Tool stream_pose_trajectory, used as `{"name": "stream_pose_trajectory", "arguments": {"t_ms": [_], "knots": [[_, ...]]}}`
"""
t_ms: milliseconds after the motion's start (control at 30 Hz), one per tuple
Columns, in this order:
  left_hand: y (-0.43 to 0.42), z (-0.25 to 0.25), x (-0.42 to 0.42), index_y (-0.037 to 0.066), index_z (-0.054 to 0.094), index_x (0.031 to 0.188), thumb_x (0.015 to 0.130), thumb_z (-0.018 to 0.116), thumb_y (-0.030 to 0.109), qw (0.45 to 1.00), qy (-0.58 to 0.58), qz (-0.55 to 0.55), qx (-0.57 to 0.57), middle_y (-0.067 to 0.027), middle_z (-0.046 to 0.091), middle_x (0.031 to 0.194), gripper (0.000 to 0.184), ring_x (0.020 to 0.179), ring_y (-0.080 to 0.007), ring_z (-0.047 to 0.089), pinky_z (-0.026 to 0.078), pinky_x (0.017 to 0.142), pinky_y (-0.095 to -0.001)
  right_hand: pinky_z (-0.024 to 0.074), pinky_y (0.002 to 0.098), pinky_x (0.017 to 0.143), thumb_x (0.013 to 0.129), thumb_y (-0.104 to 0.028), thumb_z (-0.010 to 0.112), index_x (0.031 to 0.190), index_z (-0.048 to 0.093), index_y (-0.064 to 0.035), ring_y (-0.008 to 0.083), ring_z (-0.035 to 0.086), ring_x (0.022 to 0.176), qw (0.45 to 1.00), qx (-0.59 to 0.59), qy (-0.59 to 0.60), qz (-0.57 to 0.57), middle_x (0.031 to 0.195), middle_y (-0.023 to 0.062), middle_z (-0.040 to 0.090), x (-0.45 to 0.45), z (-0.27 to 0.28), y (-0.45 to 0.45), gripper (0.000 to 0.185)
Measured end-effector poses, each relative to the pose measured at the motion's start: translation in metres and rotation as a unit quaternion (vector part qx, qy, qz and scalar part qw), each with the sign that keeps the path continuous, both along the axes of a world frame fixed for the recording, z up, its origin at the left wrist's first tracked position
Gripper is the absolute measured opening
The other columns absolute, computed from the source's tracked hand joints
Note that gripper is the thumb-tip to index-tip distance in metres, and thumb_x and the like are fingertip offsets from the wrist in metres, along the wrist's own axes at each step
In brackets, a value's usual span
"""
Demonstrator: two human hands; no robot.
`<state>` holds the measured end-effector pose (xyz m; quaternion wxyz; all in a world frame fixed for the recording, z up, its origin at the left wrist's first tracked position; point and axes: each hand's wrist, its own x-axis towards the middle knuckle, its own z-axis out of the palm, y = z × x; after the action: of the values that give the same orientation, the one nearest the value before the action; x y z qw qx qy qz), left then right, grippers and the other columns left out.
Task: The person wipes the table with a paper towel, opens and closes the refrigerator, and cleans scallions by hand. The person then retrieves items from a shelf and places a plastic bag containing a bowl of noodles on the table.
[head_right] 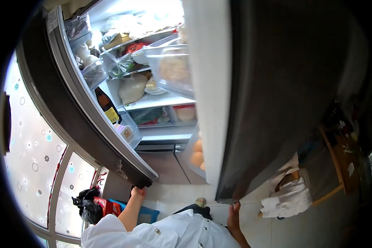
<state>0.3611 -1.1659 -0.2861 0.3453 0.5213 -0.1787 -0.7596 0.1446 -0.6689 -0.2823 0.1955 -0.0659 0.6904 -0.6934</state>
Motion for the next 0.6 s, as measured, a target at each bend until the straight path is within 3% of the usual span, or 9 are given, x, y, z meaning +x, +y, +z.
{"name": "stream_pose_trajectory", "arguments": {"t_ms": [67, 100, 200, 233, 333, 367, 400, 467, 600], "knots": [[-0.001, -0.018, 0.001, 0.018, 0.055, 0.083, 0.086, 0.047, 0.016, 0.996, 0.016, -0.079, -0.027, 0.0025, 0.053, 0.07, 0.009, 0.053, -0.0114, 0.044, 0.031, 0.047, -0.0256, 0.0217, 0.034, 0.107, 0.096, -0.029, 0.038, 0.138, 0.025, -0.0003, 0.0261, 0.03, 0.129, 0.988, 0.061, 0.122, 0.075, 0.139, 0.016, 0.029, 0.023, 0.064, -0.02, 0.053], [0.017, 0.008, -0.014, 0.02, 0.059, 0.098, 0.083, 0.051, 0.015, 0.997, -0.062, -0.054, -0.013, 0.0034, 0.053, 0.083, 0.017, 0.072, -0.0111, 0.047, 0.034, 0.062, -0.0272, 0.0203, 0.0362, 0.108, 0.095, -0.028, 0.04, 0.14, 0.022, 0.0008, 0.028, 0.029, 0.13, 0.986, 0.05, 0.11, 0.116, 0.14, 0.0174, 0.028, 0.024, 0.067, -0.025, 0.056], [0.052, 0.051, -0.044, 0.023, 0.058, 0.117, 0.083, 0.051, 0.011, 0.97, -0.133, -0.172, -0.108, 0.0048, 0.052, 0.101, 0.037, 0.092, -0.0117, 0.044, 0.031, 0.072, -0.0292, 0.0181, 0.036, 0.11, 0.095, -0.026, 0.046, 0.142, 0.02, 0.0003, 0.0279, 0.022, 0.136, 0.971, -0.025, 0.099, 0.216, 0.146, 0.0166, 0.021, 0.016, 0.062, -0.041, 0.06], [0.057, 0.055, -0.052, 0.021, 0.051, 0.131, 0.082, 0.05, 0.007, 0.957, -0.145, -0.201, -0.15, 0.0036, 0.05, 0.12, 0.051, 0.097, -0.0144, 0.042, 0.033, 0.076, -0.0305, 0.0175, 0.0355, 0.111, 0.095, -0.025, 0.047, 0.143, 0.019, 0.0001, 0.0274, 0.02, 0.137, 0.963, -0.032, 0.097, 0.25, 0.148, 0.0163, 0.019, 0.012, 0.064, -0.049, 0.06], [0.065, 0.065, -0.071, 0.021, 0.041, 0.139, 0.082, 0.046, 0.002, 0.901, -0.12, -0.288, -0.302, 0.0002, 0.046, 0.126, 0.061, 0.115, -0.0186, 0.04, 0.023, 0.105, -0.0372, 0.0206, 0.0343, 0.11, 0.099, -0.025, 0.041, 0.144, 0.018, -0.0023, 0.0243, 0.025, 0.137, 0.936, -0.036, 0.064, 0.343, 0.148, 0.0156, 0.026, 0.013, 0.077, -0.073, 0.056], [0.081, 0.085, -0.079, 0.017, 0.037, 0.142, 0.087, 0.052, 0.016, 0.852, -0.199, -0.273, -0.401, -0.009, 0.017, 0.152, 0.057, 0.135, -0.0259, 0.025, 0.024, 0.108, -0.0393, 0.0215, 0.0338, 0.11, 0.098, -0.024, 0.043, 0.143, 0.023, -0.0018, 0.0235, 0.026, 0.136, 0.928, -0.034, 0.01, 0.37, 0.147, 0.0154, 0.028, 0.016, 0.1, -0.078, 0.053], [0.093, 0.106, -0.088, 0.017, 0.031, 0.144, 0.086, 0.055, 0.022, 0.842, -0.192, -0.257, -0.433, -0.0097, 0.012, 0.153, 0.062, 0.138, -0.0265, 0.018, 0.02, 0.109, -0.0408, 0.0223, 0.0333, 0.11, 0.097, -0.023, 0.044, 0.141, 0.029, -0.0012, 0.0228, 0.028, 0.135, 0.917, -0.032, -0.044, 0.396, 0.146, 0.0151, 0.03, 0.017, 0.11, -0.077, 0.051], [0.109, 0.141, -0.106, 0.017, 0.021, 0.147, 0.084, 0.06, 0.033, 0.821, -0.174, -0.225, -0.495, -0.0111, 0.003, 0.154, 0.076, 0.143, -0.0276, 0.004, 0.012, 0.113, -0.0437, 0.0274, 0.0336, 0.108, 0.098, -0.025, 0.043, 0.14, 0.032, -0.0028, 0.0226, 0.035, 0.131, 0.901, -0.078, 0.034, 0.425, 0.143, 0.0141, 0.036, 0.015, 0.065, -0.076, 0.049], [0.122, 0.165, -0.14, 0.011, 0.003, 0.148, 0.073, 0.068, 0.054, 0.711, -0.166, -0.184, -0.658, -0.0157, -0.005, 0.154, 0.109, 0.142, -0.032, -0.003, 0.008, 0.112, -0.0467, 0.0329, 0.0356, 0.105, 0.1, -0.039, 0.033, 0.139, 0.032, 0.0011, 0.0243, 0.045, 0.124, 0.935, -0.016, -0.08, 0.345, 0.135, 0.0147, 0.047, 0.014, 0.088, -0.041, 0.055]]}}
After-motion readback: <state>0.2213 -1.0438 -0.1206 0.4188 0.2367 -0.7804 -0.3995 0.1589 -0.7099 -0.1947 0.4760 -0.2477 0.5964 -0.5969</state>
